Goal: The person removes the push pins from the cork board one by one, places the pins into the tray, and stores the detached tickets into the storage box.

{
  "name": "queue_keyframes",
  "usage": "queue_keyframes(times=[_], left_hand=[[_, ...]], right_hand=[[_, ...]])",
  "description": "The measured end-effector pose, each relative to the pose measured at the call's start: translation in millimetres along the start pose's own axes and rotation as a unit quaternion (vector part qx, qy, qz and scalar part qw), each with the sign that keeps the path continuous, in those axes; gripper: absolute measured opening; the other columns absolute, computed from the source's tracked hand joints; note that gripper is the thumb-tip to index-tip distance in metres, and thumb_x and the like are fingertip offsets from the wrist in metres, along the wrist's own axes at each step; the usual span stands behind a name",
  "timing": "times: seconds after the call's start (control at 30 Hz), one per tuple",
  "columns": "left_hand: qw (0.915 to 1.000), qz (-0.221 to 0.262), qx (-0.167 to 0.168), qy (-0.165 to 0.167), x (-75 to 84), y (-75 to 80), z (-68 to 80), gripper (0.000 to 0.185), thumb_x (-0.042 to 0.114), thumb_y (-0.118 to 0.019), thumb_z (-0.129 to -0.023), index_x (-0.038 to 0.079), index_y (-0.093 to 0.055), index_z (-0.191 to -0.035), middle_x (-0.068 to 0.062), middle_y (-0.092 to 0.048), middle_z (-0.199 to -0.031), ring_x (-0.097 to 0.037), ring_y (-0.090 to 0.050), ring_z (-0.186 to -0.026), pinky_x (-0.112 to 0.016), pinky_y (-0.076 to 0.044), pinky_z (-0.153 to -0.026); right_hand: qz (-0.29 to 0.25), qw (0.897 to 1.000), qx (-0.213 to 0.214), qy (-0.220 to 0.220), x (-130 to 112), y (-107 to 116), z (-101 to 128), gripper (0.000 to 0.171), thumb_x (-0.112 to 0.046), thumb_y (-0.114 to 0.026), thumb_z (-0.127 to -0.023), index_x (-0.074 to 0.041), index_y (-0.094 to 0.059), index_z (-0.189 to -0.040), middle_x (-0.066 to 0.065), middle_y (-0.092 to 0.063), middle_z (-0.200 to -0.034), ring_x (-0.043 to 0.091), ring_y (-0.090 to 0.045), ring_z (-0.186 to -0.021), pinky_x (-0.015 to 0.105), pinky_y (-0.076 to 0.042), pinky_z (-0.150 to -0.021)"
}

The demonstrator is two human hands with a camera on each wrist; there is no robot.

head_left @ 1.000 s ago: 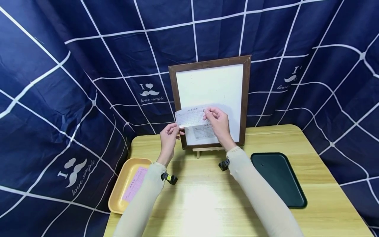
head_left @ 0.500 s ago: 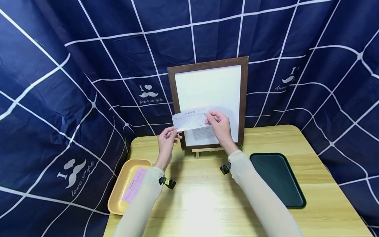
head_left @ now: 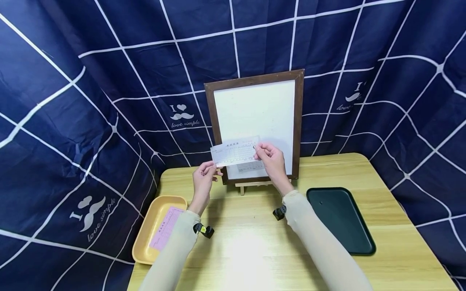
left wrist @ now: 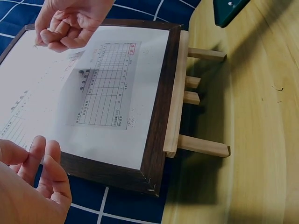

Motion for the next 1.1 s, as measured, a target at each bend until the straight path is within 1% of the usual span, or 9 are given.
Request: queue_keyframes(times=[0.1,0.17,0.33,0.4,0.5,0.57,0.73,0.97,1.1], left_hand=[[1.0000,0.002,-0.001,-0.001,-1.7,1.3,1.3,0.008,0.001,-0.068,-0.105,0.000,-0.073,-0.112,-0.026,-0.078,-0.102,-0.028,-0.076,-0.076,-0.023,-0.051,-0.059],[1.0000,0.004,0.000,0.000,-3.2,2.4,2.2,0.009,0.001,-0.068,-0.105,-0.002,-0.072,-0.112,-0.024,-0.079,-0.100,-0.026,-0.076,-0.074,-0.023,-0.051,-0.059],[0.9999,0.009,0.006,0.006,-7.1,7.0,4.1,0.010,-0.002,-0.068,-0.104,-0.005,-0.072,-0.113,-0.012,-0.081,-0.094,-0.021,-0.075,-0.072,-0.023,-0.052,-0.058],[0.9999,0.010,0.010,0.008,-8.2,9.3,5.2,0.010,-0.003,-0.067,-0.104,-0.006,-0.072,-0.113,-0.011,-0.081,-0.094,-0.020,-0.074,-0.071,-0.022,-0.052,-0.057],[0.9997,0.012,0.015,0.015,-10.8,13.2,7.0,0.011,-0.004,-0.067,-0.104,-0.007,-0.072,-0.114,-0.014,-0.081,-0.096,-0.018,-0.073,-0.069,-0.022,-0.052,-0.057],[0.9996,0.013,0.017,0.018,-12.8,15.6,7.9,0.012,-0.004,-0.067,-0.104,-0.008,-0.071,-0.115,-0.018,-0.080,-0.099,-0.017,-0.073,-0.069,-0.022,-0.052,-0.057],[0.9995,0.012,0.019,0.021,-15.8,20.3,10.4,0.012,-0.003,-0.068,-0.104,-0.006,-0.071,-0.115,-0.019,-0.080,-0.100,-0.020,-0.074,-0.071,-0.021,-0.053,-0.057],[0.9995,0.003,0.026,0.019,-18.0,29.0,12.8,0.008,-0.001,-0.067,-0.105,-0.001,-0.073,-0.111,-0.010,-0.081,-0.095,-0.019,-0.074,-0.071,-0.022,-0.053,-0.059],[0.9995,-0.004,0.027,0.018,-19.1,34.2,14.5,0.009,0.000,-0.067,-0.105,0.000,-0.073,-0.112,-0.011,-0.081,-0.096,-0.018,-0.073,-0.072,-0.022,-0.053,-0.060]], right_hand=[[-0.002,1.000,-0.002,0.000,2,0,3,0.026,-0.023,-0.072,-0.107,0.002,-0.071,-0.115,0.001,-0.073,-0.084,0.015,-0.067,-0.084,0.025,-0.056,-0.085],[-0.005,1.000,0.000,0.003,3,1,5,0.025,-0.022,-0.072,-0.107,0.002,-0.071,-0.115,0.001,-0.073,-0.084,0.015,-0.067,-0.083,0.025,-0.057,-0.085],[-0.010,1.000,0.002,0.003,9,5,8,0.027,-0.021,-0.072,-0.107,0.004,-0.071,-0.115,0.000,-0.072,-0.083,0.014,-0.066,-0.081,0.025,-0.057,-0.083],[-0.010,1.000,0.000,-0.001,11,6,9,0.028,-0.023,-0.072,-0.107,0.004,-0.071,-0.115,0.000,-0.072,-0.083,0.014,-0.066,-0.081,0.027,-0.056,-0.083],[-0.007,1.000,-0.003,-0.007,15,7,11,0.030,-0.024,-0.073,-0.106,0.004,-0.072,-0.116,0.001,-0.073,-0.083,0.015,-0.065,-0.081,0.030,-0.055,-0.082],[-0.007,1.000,-0.002,-0.006,17,8,12,0.031,-0.023,-0.074,-0.106,0.006,-0.071,-0.116,0.002,-0.073,-0.084,0.014,-0.065,-0.081,0.029,-0.055,-0.082],[-0.013,1.000,0.011,-0.002,22,15,15,0.027,-0.017,-0.073,-0.106,0.009,-0.071,-0.115,0.004,-0.072,-0.082,0.011,-0.066,-0.077,0.023,-0.057,-0.080],[-0.010,1.000,0.013,-0.004,29,22,17,0.030,-0.018,-0.073,-0.107,0.010,-0.070,-0.114,0.007,-0.072,-0.083,0.012,-0.065,-0.078,0.022,-0.056,-0.081],[-0.006,1.000,0.019,-0.009,32,27,20,0.030,-0.018,-0.073,-0.107,0.010,-0.070,-0.114,0.004,-0.072,-0.081,0.012,-0.065,-0.078,0.022,-0.056,-0.079]])
Point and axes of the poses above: each hand's wrist, its own z-axis away from the middle knuckle, its own y-axis out of the back of the hand, x = y × z, the point moved 7 cm from there along -z, towards the middle knuckle
